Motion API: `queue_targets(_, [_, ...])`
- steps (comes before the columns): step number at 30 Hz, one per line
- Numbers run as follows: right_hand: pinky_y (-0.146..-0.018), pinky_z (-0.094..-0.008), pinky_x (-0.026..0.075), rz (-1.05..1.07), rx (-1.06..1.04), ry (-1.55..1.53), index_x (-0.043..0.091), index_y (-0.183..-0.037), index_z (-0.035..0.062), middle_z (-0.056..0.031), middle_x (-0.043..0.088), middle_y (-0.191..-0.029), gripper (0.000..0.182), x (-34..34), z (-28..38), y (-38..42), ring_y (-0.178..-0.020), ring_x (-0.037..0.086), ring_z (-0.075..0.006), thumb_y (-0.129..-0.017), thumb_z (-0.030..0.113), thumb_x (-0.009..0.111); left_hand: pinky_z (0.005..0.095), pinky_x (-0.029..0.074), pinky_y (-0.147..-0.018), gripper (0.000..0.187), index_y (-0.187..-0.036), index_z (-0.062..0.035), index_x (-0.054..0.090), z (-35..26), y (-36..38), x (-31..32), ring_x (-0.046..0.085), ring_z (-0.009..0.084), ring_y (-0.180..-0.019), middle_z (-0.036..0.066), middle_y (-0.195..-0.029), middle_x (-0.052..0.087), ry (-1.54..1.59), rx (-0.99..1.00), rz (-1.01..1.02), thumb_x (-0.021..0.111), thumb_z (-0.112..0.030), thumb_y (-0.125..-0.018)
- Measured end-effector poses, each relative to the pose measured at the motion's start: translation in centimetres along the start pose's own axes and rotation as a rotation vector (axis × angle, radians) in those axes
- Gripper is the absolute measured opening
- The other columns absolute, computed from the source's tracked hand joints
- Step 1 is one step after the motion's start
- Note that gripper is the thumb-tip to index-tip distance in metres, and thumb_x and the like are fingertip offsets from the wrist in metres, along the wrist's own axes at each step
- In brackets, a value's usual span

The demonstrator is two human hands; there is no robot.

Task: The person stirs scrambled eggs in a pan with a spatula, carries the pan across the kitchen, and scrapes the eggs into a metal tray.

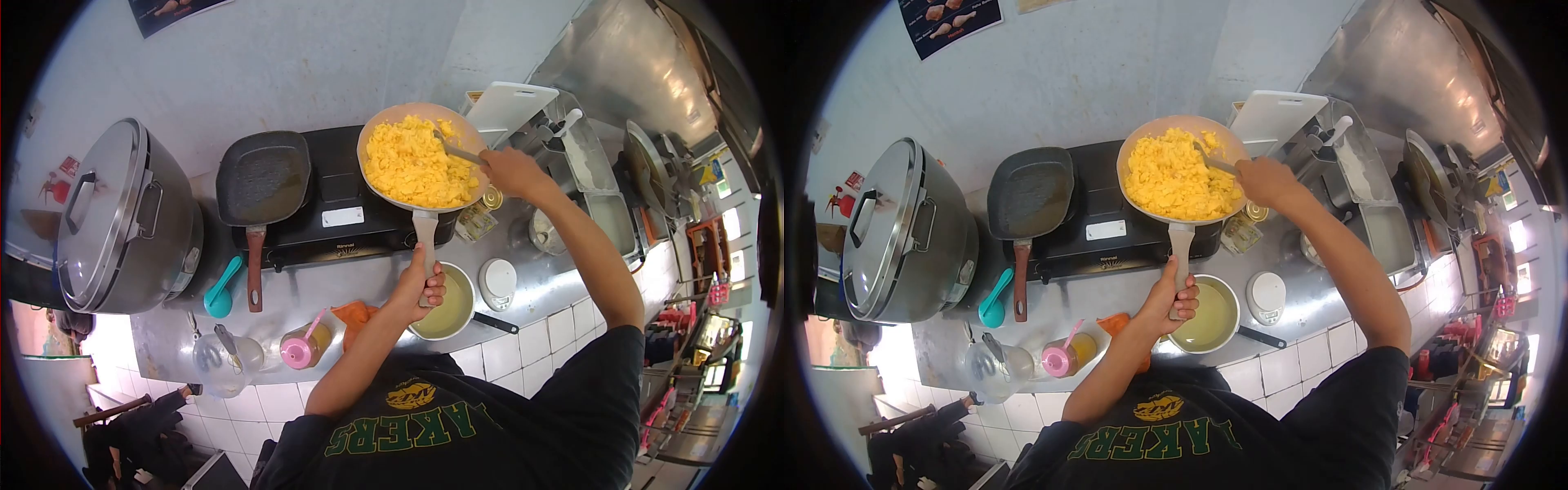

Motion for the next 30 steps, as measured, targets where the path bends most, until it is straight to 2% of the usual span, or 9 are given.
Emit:
queue_targets(2, [-0.059, -0.0375, 0.052, 0.028, 0.054, 0.319, 0.058, -0.109, 0.0059, -0.0185, 0.065, -0.080, 0.027, -4.0, 3.1, 1.9, -0.076, 0.066, -0.0293, -0.084, 0.015, 0.053, 0.0224, 0.022, -0.038, 0.054, -0.075, -0.0125, 0.041, 0.0, -0.2, -0.1, 0.025, 0.0072, -0.040, -0.004, -0.053, 0.029, -0.002, -0.005, 0.016, 0.034, -0.063, -0.091])
queue_targets(5, [-0.056, -0.0361, 0.051, 0.043, 0.061, 0.425, 0.055, -0.114, 0.0053, -0.0148, 0.063, -0.080, 0.034, -5.9, 5.6, 4.4, -0.072, 0.066, -0.0270, -0.080, 0.012, 0.057, 0.0223, 0.022, -0.038, 0.054, -0.075, -0.0125, 0.042, 0.0, -0.1, -0.1, 0.025, 0.0071, -0.041, -0.004, -0.054, 0.030, -0.007, 0.003, 0.020, 0.035, -0.064, -0.091])
queue_targets(8, [-0.056, -0.0387, 0.051, -0.088, 0.003, 0.444, 0.045, -0.128, 0.0075, -0.0131, 0.062, -0.076, 0.050, -7.4, 6.7, 7.9, -0.066, 0.064, -0.0290, -0.079, 0.007, 0.057, 0.0221, 0.022, -0.039, 0.054, -0.075, -0.0126, 0.042, 0.0, -0.2, -0.3, 0.025, 0.0071, -0.042, -0.004, -0.054, 0.030, -0.006, 0.010, 0.025, 0.035, -0.063, -0.091])
queue_targets(11, [-0.052, -0.0377, 0.050, -0.019, -0.015, 0.455, 0.045, -0.128, 0.0080, -0.0113, 0.062, -0.076, 0.052, -9.6, 7.7, 10.7, -0.062, 0.064, -0.0279, -0.078, 0.006, 0.057, 0.0220, 0.022, -0.039, 0.053, -0.075, -0.0125, 0.042, 0.0, -0.2, -0.3, 0.025, 0.0070, -0.043, -0.004, -0.054, 0.029, 0.010, -0.009, 0.043, 0.035, -0.063, -0.091])
queue_targets(15, [-0.052, -0.0389, 0.050, 0.084, 0.007, 0.431, 0.043, -0.129, 0.0079, -0.0112, 0.061, -0.073, 0.053, -6.1, 8.2, 11.5, -0.061, 0.063, -0.0281, -0.079, 0.005, 0.056, 0.0219, 0.022, -0.040, 0.053, -0.075, -0.0125, 0.041, 0.1, 0.0, 0.0, 0.024, 0.0069, -0.043, -0.004, -0.055, 0.029, 0.007, -0.004, 0.036, 0.035, -0.063, -0.092])
queue_targets(20, [-0.054, -0.0437, 0.051, -0.050, 0.102, 0.188, 0.045, -0.126, 0.0116, -0.0158, 0.064, -0.076, 0.041, 1.2, 5.8, 6.3, -0.066, 0.065, -0.0339, -0.086, 0.013, 0.052, 0.0207, 0.022, -0.038, 0.053, -0.075, -0.0131, 0.042, 0.4, -0.1, 0.2, 0.025, 0.0055, -0.042, -0.005, -0.055, 0.029, 0.010, 0.020, 0.009, 0.035, -0.063, -0.092])
queue_targets(26, [-0.073, -0.0459, 0.051, 0.003, 0.256, 0.162, 0.064, -0.106, 0.0169, -0.0139, 0.066, -0.089, 0.021, -6.2, 1.4, 3.4, -0.087, 0.064, -0.0312, -0.089, 0.025, 0.053, 0.0208, 0.022, -0.037, 0.053, -0.075, -0.0126, 0.042, 0.5, -0.1, 0.1, 0.026, 0.0056, -0.041, -0.005, -0.054, 0.030, 0.029, 0.024, -0.010, 0.036, -0.063, -0.091])
queue_targets(28, [-0.071, -0.0452, 0.051, -0.055, 0.138, 0.241, 0.066, -0.096, 0.0137, -0.0098, 0.066, -0.085, 0.016, -9.6, 1.1, 4.8, -0.083, 0.065, -0.0315, -0.087, 0.023, 0.056, 0.0209, 0.022, -0.037, 0.053, -0.076, -0.0126, 0.042, 0.3, -0.4, 0.1, 0.026, 0.0056, -0.041, -0.005, -0.054, 0.030, 0.042, 0.031, 0.006, 0.036, -0.063, -0.091])
queue_targets(30, [-0.068, -0.0443, 0.051, 0.030, 0.124, 0.322, 0.065, -0.099, 0.0142, -0.0096, 0.066, -0.082, 0.016, -13.3, 3.1, 6.3, -0.080, 0.065, -0.0306, -0.086, 0.022, 0.057, 0.0209, 0.022, -0.037, 0.053, -0.076, -0.0125, 0.042, 0.6, -0.4, -0.1, 0.026, 0.0056, -0.041, -0.005, -0.054, 0.030, 0.061, 0.021, 0.016, 0.036, -0.063, -0.091])
Point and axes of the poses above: each hand's wrist, its own y-axis away from the middle knuckle, its own x-axis out of the palm, z = x × y, the point moved 2 cm from there along -y, towards the middle knuckle
